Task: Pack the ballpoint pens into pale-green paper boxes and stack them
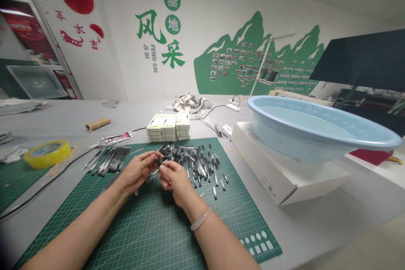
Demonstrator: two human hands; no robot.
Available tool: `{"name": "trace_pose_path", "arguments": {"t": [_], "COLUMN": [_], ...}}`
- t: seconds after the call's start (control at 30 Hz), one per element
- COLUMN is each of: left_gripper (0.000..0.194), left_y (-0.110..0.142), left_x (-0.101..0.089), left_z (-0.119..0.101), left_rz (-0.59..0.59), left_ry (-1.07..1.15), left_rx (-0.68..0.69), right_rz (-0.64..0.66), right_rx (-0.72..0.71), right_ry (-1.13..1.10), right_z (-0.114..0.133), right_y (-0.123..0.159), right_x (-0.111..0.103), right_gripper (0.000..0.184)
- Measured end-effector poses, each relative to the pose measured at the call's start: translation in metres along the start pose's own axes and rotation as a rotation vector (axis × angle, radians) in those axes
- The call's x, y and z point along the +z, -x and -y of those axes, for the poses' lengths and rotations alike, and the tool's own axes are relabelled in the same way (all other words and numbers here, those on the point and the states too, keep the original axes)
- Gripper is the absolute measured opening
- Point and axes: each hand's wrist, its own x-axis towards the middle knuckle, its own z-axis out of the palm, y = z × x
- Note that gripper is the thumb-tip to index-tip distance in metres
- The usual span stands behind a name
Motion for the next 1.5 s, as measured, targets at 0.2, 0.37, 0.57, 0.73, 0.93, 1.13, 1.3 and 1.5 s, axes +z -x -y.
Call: {"name": "trace_pose_path", "arguments": {"t": [0.2,0.37,0.57,0.73,0.93,1.13,1.3,1.5], "left_gripper": [0.014,0.014,0.034,0.034,0.03,0.032,0.031,0.036], "left_y": [0.001,0.003,0.007,-0.001,0.007,0.014,0.006,0.011], "left_x": [0.001,0.001,0.003,-0.027,-0.022,0.011,0.004,0.007], "left_z": [0.002,0.003,-0.019,-0.044,-0.035,-0.01,-0.013,-0.013], "left_rz": [-0.003,0.033,0.106,-0.124,-0.091,-0.075,-0.14,-0.008], "left_ry": [0.048,0.051,-0.036,-0.469,-0.669,-0.573,-0.43,-0.413], "left_rx": [0.022,0.022,0.06,0.153,0.046,0.067,0.153,0.057], "right_rz": [0.004,0.076,0.044,-0.07,-0.066,0.023,0.01,0.022], "right_rx": [0.021,0.062,0.013,-0.066,-0.062,-0.044,0.018,0.048], "right_ry": [0.06,0.028,0.042,-0.024,-0.064,-0.039,0.079,0.22], "right_z": [0.002,0.004,0.004,0.005,0.005,-0.002,-0.002,-0.005], "right_y": [0.001,0.002,0.001,-0.004,-0.004,0.002,0.003,0.0], "right_x": [-0.001,-0.001,-0.003,-0.011,-0.009,0.001,0.001,0.0], "right_gripper": [0.028,0.028,0.027,0.023,0.021,0.016,0.023,0.031]}}
